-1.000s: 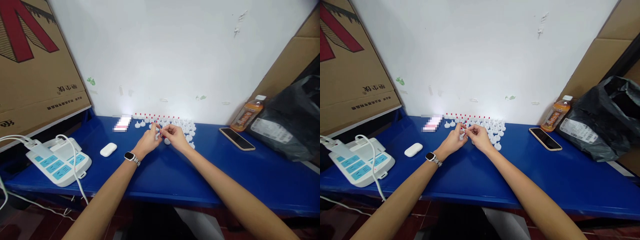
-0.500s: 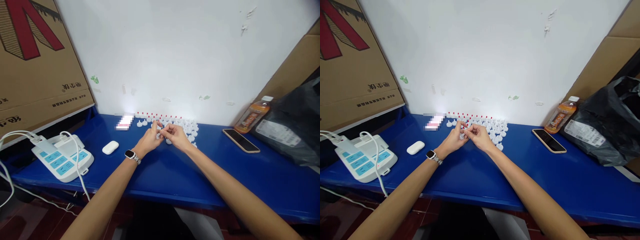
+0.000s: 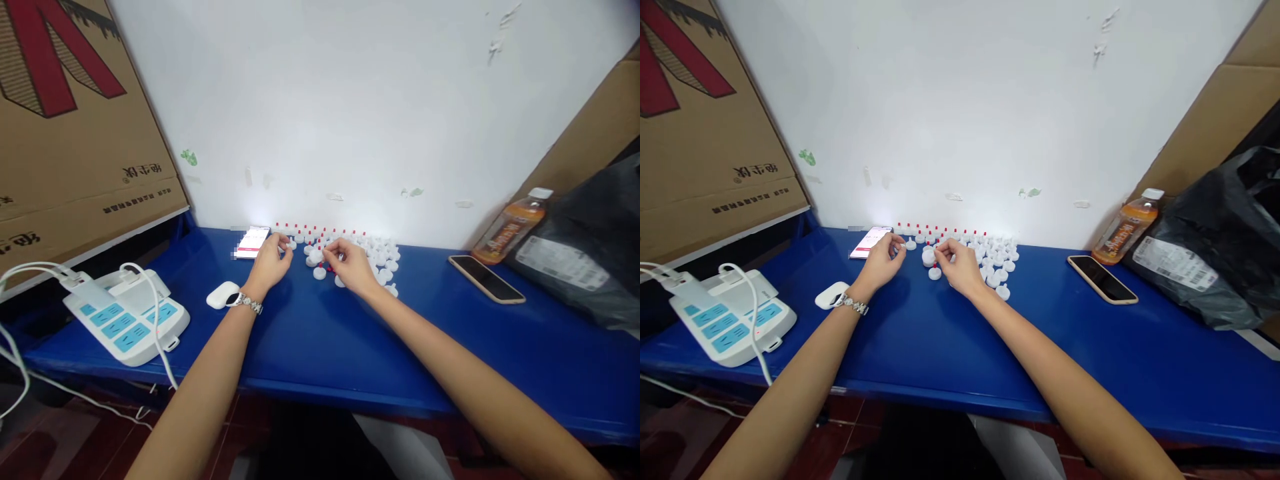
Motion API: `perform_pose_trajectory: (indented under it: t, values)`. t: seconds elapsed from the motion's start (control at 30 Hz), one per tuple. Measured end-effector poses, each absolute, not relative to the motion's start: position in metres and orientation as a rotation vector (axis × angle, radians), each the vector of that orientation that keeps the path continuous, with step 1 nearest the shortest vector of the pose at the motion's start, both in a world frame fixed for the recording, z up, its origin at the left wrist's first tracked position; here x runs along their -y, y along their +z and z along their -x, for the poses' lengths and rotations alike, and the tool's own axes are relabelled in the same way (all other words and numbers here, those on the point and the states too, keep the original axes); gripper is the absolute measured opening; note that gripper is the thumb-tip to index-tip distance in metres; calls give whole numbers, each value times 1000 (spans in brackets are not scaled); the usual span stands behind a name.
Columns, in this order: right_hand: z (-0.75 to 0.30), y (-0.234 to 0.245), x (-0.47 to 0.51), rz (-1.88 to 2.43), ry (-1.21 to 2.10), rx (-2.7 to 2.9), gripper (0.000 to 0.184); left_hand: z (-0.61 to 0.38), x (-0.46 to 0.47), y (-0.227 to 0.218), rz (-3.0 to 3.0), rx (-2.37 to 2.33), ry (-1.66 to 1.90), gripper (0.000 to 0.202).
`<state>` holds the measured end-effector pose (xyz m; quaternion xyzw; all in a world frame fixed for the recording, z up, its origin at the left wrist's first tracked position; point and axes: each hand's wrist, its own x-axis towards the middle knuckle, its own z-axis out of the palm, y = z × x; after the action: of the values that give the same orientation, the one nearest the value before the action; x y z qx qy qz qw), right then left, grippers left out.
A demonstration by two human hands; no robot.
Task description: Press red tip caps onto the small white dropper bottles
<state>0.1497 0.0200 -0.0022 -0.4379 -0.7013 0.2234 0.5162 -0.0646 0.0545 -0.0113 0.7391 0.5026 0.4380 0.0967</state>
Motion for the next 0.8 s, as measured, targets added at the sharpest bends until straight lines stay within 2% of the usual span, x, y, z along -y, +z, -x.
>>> perform_pose_trajectory:
  t: [0.1,0.23,0.43,0.67,0.8]
  values:
    - [-139,-6,-22,1089,388,1961,11,73,-64,-21,-2159,-1717,1321,15]
    - [-133,-4,-25,1125,111,2258,13,71,-72,-30,-2146,-1848,1279,27]
    - [-138,-3,-24,1160,23,2284,14,61,-76,-34,-2189,-1880,1102,36]
    - [-169,3,-24,1308,63,1947,19,59,-74,-30,-2231,-1837,1092,21]
    - [-190,2,-23,1420,61,1952,18,55,-69,-30,-2254,-1701,1053,13]
